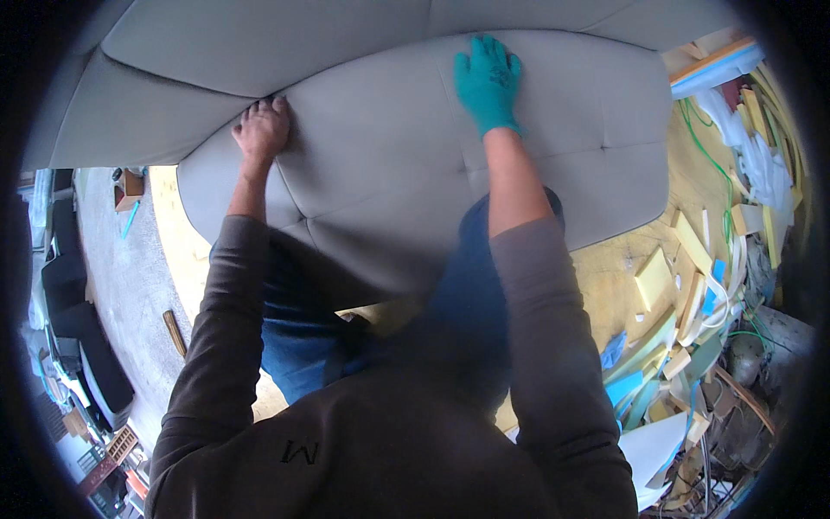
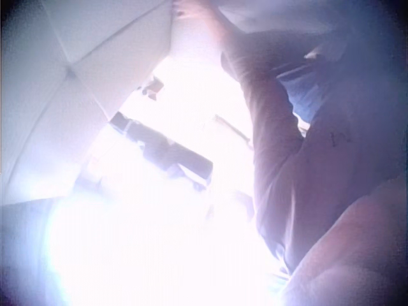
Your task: The person kneels and staples fabric to the underside of a chair frame using a pneumatic staple gun. They then flip the chair upright, smooth the upholstered seat, and return to the underside to continue stapling the fabric around the frame.
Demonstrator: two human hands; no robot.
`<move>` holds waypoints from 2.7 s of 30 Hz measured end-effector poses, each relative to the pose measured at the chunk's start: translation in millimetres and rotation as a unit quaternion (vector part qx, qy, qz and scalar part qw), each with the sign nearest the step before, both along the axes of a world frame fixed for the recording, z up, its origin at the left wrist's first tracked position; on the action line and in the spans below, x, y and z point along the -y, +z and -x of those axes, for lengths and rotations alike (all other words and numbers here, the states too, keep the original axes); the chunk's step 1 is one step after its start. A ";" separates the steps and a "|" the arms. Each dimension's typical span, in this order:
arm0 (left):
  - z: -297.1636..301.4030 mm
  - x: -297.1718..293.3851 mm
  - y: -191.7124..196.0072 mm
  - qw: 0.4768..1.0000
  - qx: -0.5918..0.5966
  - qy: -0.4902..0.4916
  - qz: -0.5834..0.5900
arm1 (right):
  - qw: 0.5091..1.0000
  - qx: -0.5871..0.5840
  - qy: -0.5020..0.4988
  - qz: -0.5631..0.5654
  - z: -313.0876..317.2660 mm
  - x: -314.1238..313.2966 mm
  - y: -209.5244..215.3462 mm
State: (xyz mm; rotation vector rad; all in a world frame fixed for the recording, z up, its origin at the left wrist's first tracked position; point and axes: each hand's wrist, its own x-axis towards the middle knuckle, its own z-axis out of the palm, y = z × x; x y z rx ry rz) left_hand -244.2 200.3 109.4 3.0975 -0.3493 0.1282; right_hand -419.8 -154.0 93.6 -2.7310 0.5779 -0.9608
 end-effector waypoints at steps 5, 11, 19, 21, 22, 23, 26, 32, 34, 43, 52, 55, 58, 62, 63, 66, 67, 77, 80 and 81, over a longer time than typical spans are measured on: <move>57.2 79.0 -2.2 0.981 0.132 -0.144 -0.010 | 0.999 0.010 -0.003 0.045 -18.8 -5.3 -20.6; 97.1 210.6 15.9 0.930 0.087 -0.344 0.099 | 0.986 0.152 -0.010 -0.061 -16.2 17.8 -5.2; 85.5 286.8 16.5 0.939 -0.067 -0.337 -0.011 | 0.991 0.115 0.004 -0.072 -19.0 27.4 -1.2; 76.0 282.3 16.2 0.932 -0.111 -0.342 -0.045 | 0.995 0.087 0.016 -0.051 -22.7 22.1 0.7; 73.6 277.2 16.3 0.938 -0.094 -0.334 -0.027 | 0.997 0.068 0.015 -0.042 -24.2 18.2 2.1; 71.2 273.3 17.0 0.939 -0.084 -0.334 -0.013 | 0.997 0.068 0.015 -0.028 -26.3 13.9 3.7; 68.0 244.1 18.2 0.946 -0.076 -0.314 0.020 | 0.999 -0.018 0.034 0.035 -32.3 -7.3 6.4; 44.1 190.5 9.7 0.957 -0.103 -0.270 0.007 | 0.992 0.078 0.097 0.017 -53.5 -47.4 6.1; 38.8 185.9 3.1 0.962 -0.080 -0.261 -0.028 | 0.994 0.078 0.078 -0.017 -55.1 -52.0 7.6; 19.7 211.3 -3.3 0.930 -0.050 -0.339 0.131 | 0.963 0.225 0.035 -0.147 -59.7 -37.5 22.2; 21.0 257.9 -16.1 0.900 0.006 -0.385 0.205 | 0.951 0.239 0.002 -0.198 -56.8 -1.7 20.1; 21.9 258.7 -11.1 0.898 -0.020 -0.381 0.221 | 0.951 0.237 -0.011 -0.196 -63.0 -1.1 13.4; 24.5 256.3 -10.4 0.895 -0.074 -0.372 0.237 | 0.946 0.266 -0.013 -0.185 -63.8 -2.1 7.0; 35.4 240.5 -8.8 0.917 0.020 -0.396 0.055 | 0.956 0.172 0.002 -0.237 -47.3 1.0 10.7; 39.7 233.9 -6.3 0.928 0.010 -0.363 0.083 | 0.954 0.185 0.012 -0.235 -40.7 4.7 14.1; 54.7 205.3 6.8 0.952 0.002 -0.273 0.137 | 0.942 0.183 -0.038 -0.279 -19.8 19.9 23.8; 58.7 194.9 13.1 0.948 0.006 -0.268 0.173 | 0.922 0.241 -0.029 -0.300 -15.6 23.9 26.7; 64.5 149.2 51.2 0.945 -0.018 -0.141 0.295 | 0.986 0.099 0.040 -0.130 -15.9 8.1 30.0; 59.2 157.3 42.8 0.938 0.023 -0.187 0.289 | 0.981 0.128 0.072 -0.124 -22.7 8.7 21.1; 59.1 159.1 40.0 0.940 0.014 -0.185 0.286 | 0.981 0.146 0.080 -0.103 -25.4 8.3 18.3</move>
